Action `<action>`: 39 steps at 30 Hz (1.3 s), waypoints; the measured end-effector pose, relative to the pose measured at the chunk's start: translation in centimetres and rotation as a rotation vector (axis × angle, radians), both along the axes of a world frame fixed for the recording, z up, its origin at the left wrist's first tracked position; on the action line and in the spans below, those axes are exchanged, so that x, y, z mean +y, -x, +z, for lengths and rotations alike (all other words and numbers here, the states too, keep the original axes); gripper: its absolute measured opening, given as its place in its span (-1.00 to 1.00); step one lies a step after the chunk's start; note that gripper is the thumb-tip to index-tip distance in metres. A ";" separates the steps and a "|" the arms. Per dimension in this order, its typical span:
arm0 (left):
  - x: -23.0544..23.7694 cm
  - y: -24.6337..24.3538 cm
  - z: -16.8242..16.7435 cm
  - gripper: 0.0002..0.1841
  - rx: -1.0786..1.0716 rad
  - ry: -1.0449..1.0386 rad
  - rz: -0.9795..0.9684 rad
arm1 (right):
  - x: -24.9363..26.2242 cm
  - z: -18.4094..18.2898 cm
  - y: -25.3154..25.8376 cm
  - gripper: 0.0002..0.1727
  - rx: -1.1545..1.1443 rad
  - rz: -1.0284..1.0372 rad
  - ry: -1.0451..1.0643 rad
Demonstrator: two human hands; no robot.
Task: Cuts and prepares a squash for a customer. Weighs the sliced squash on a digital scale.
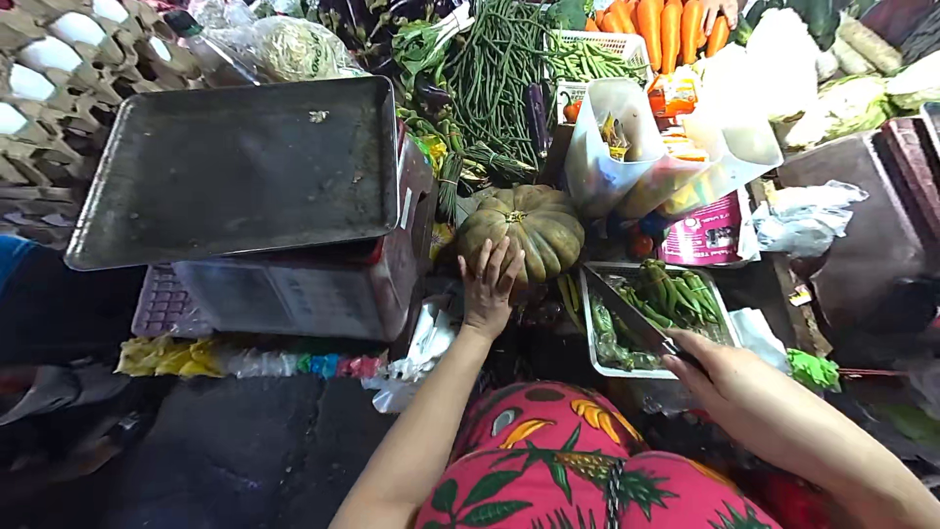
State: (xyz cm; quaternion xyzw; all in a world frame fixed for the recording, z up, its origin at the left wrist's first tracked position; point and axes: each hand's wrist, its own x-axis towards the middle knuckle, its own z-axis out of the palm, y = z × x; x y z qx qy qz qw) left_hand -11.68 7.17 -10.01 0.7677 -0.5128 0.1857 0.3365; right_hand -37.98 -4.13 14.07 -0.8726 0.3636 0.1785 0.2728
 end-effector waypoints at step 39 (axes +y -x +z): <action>-3.6 -0.9 6.8 0.16 0.595 -0.389 0.141 | 1.2 4.6 -20.6 -0.87 0.013 0.957 0.857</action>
